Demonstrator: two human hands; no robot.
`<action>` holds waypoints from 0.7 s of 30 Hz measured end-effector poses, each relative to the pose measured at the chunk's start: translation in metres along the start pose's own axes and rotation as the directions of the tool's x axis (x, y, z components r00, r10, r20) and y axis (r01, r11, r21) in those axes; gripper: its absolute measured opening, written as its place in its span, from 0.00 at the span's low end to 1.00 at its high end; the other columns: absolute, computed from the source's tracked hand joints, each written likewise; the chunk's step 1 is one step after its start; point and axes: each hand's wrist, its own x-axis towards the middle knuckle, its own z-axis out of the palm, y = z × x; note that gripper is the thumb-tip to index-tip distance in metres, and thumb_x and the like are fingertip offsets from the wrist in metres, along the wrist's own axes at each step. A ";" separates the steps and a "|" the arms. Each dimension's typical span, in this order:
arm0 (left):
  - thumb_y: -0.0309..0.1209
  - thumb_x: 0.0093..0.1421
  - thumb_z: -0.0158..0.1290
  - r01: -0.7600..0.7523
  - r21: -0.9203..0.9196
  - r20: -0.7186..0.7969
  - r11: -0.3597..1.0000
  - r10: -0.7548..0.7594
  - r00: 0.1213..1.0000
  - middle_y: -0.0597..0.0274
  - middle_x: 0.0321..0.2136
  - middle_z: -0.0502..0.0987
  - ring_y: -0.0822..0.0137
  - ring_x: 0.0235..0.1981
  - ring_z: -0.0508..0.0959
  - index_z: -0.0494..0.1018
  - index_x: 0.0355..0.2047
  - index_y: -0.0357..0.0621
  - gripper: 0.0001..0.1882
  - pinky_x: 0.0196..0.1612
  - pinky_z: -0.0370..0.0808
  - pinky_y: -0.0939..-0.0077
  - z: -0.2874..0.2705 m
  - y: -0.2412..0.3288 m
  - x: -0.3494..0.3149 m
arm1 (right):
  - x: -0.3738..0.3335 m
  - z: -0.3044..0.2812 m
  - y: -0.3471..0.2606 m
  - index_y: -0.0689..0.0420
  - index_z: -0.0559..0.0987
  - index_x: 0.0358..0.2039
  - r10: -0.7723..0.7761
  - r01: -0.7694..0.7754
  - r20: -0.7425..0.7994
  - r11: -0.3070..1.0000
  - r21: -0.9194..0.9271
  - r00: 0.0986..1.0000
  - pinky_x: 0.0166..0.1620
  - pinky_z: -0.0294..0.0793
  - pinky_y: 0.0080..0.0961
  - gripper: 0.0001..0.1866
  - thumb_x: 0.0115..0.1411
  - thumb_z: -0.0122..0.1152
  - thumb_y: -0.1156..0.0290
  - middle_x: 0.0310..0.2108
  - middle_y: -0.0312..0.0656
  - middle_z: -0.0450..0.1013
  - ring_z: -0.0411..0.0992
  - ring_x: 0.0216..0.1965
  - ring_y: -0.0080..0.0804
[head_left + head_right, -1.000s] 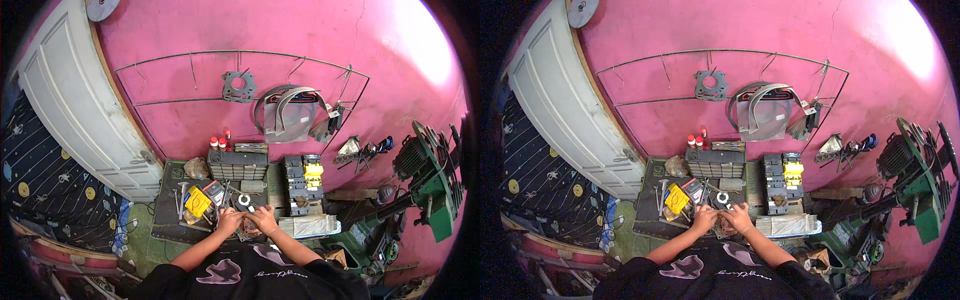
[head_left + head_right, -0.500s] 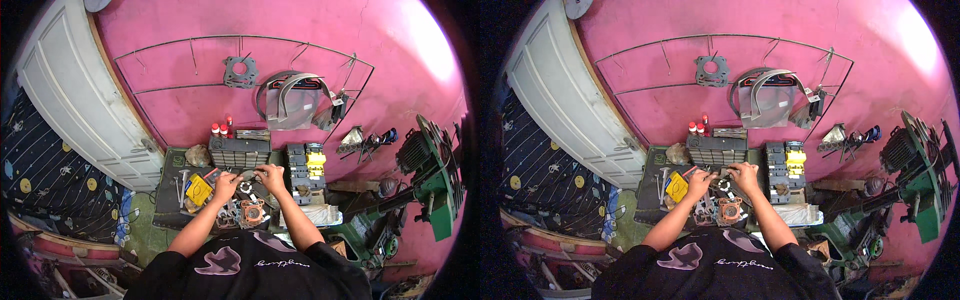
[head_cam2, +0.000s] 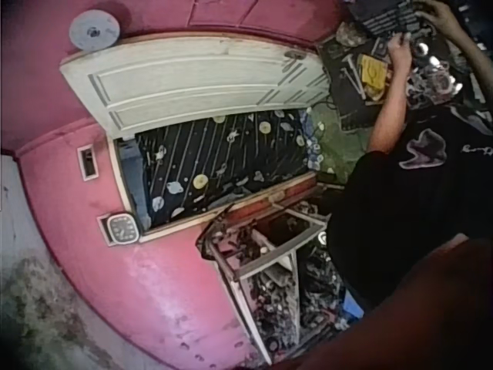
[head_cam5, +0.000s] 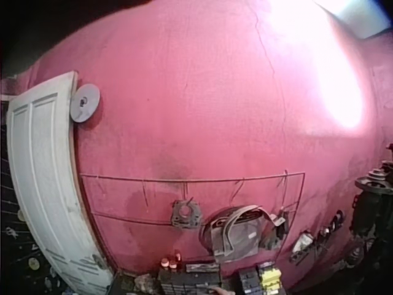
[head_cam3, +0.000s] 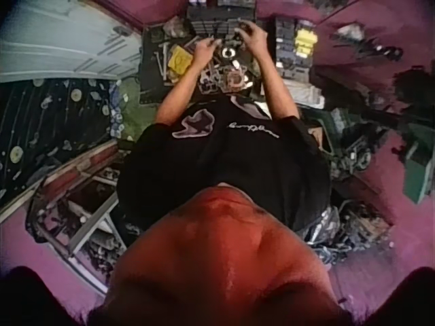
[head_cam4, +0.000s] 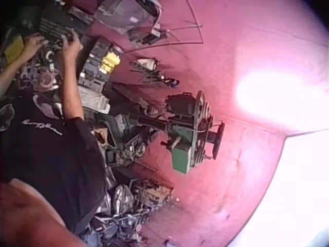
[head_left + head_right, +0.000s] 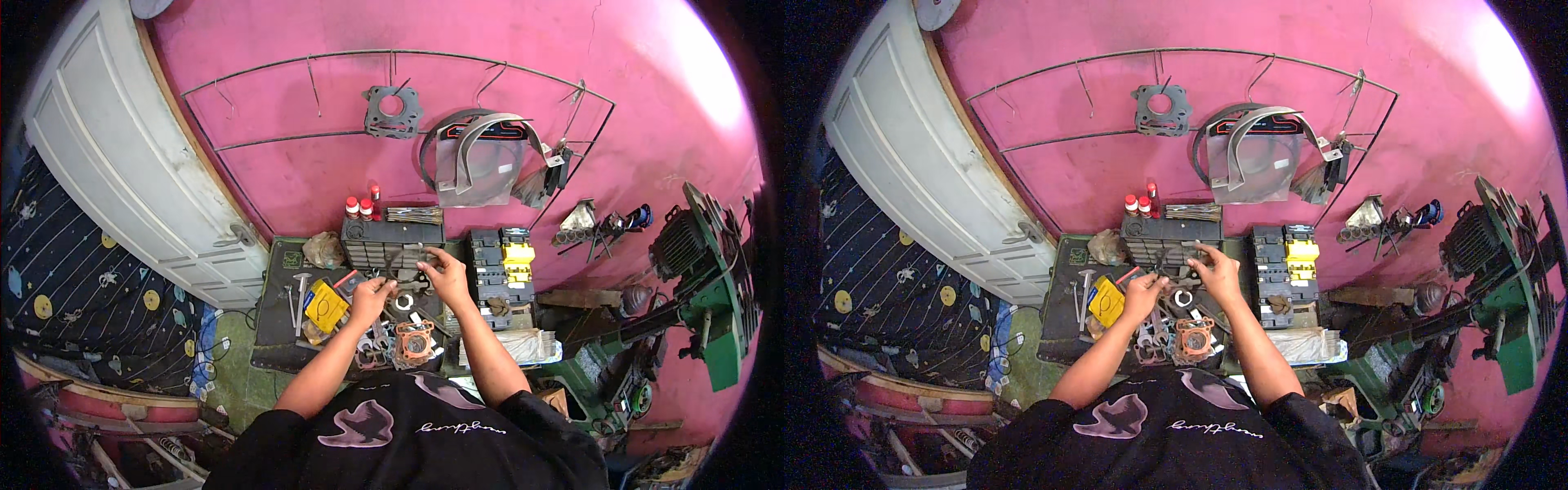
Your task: The person organizes a collection of mechanical parts and tools on a workbench. They wipe a metal component with a cloth, then systematically pick up various gaskets and hang them on a wire rack mounted on the wall. Finally, they pick up and hang several wrenches on the same rack.
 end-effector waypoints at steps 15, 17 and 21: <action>0.29 0.65 0.56 -0.153 -0.112 0.031 0.982 0.157 0.987 0.60 0.31 0.84 0.75 0.33 0.81 0.80 0.36 0.34 0.09 0.42 0.76 0.78 -0.020 0.077 0.060 | 0.056 -0.031 -0.025 0.65 0.83 0.42 -0.090 0.099 -0.111 0.992 0.080 0.990 0.36 0.74 0.22 0.15 0.57 0.70 0.71 0.31 0.42 0.82 0.74 0.29 0.19; 0.29 0.65 0.57 -0.291 -0.046 -0.032 0.956 0.290 0.956 0.60 0.31 0.84 0.74 0.33 0.81 0.80 0.36 0.34 0.09 0.40 0.76 0.77 -0.029 0.116 0.083 | 0.084 -0.042 -0.055 0.65 0.83 0.43 -0.197 0.208 -0.201 0.978 0.031 0.960 0.34 0.73 0.24 0.15 0.56 0.70 0.71 0.28 0.42 0.81 0.73 0.28 0.20; 0.29 0.64 0.58 -0.430 -0.047 -0.142 0.902 0.420 0.896 0.59 0.30 0.84 0.75 0.30 0.80 0.80 0.35 0.33 0.09 0.35 0.75 0.78 -0.049 0.194 0.133 | 0.133 -0.061 -0.134 0.60 0.79 0.49 -0.348 0.385 -0.416 0.923 0.006 0.840 0.34 0.73 0.24 0.20 0.55 0.70 0.74 0.26 0.43 0.78 0.72 0.26 0.22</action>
